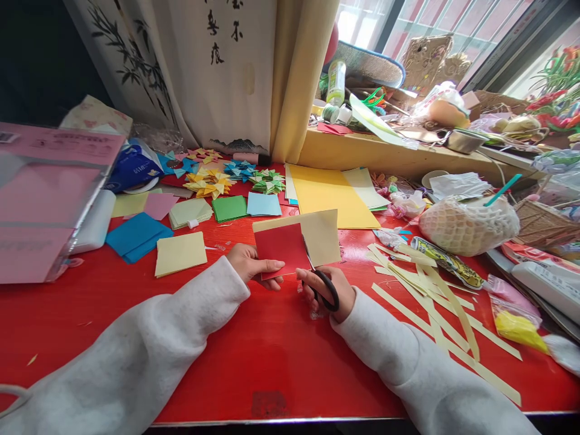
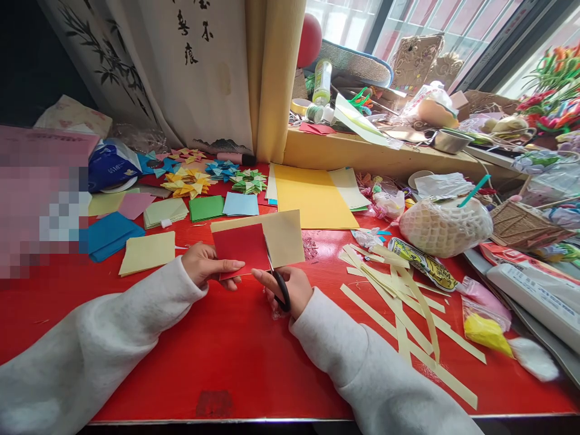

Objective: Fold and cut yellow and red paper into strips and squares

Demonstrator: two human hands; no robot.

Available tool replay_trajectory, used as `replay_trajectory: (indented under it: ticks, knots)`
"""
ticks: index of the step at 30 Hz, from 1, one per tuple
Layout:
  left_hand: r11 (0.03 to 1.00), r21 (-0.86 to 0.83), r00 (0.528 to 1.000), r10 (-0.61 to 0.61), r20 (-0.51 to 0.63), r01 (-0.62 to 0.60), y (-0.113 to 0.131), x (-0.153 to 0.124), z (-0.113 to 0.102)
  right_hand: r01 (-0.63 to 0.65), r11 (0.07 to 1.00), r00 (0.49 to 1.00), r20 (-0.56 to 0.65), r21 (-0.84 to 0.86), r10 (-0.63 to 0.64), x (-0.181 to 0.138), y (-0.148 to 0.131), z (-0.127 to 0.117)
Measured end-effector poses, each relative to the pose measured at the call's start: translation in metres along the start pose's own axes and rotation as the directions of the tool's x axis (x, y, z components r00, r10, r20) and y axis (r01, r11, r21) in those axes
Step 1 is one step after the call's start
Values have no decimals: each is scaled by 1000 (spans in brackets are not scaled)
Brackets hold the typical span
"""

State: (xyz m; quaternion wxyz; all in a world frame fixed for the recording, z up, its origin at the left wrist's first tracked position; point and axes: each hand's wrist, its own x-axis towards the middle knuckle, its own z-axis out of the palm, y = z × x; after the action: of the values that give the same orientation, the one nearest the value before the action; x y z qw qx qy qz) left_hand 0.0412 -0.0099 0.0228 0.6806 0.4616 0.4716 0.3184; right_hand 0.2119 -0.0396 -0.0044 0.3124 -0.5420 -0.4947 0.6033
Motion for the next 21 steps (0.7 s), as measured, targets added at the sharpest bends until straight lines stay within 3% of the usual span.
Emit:
replay_trajectory:
  ticks: [17, 21]
  knots:
    - [1000, -5, 1000, 14, -3, -14, 0, 0, 0, 92, 995, 995, -33, -38, -94, -6, -4, 4]
    - [1000, 5, 1000, 13, 5, -13, -1, 0, -1, 32, 999, 999, -31, -10, -32, -5, -6, 4]
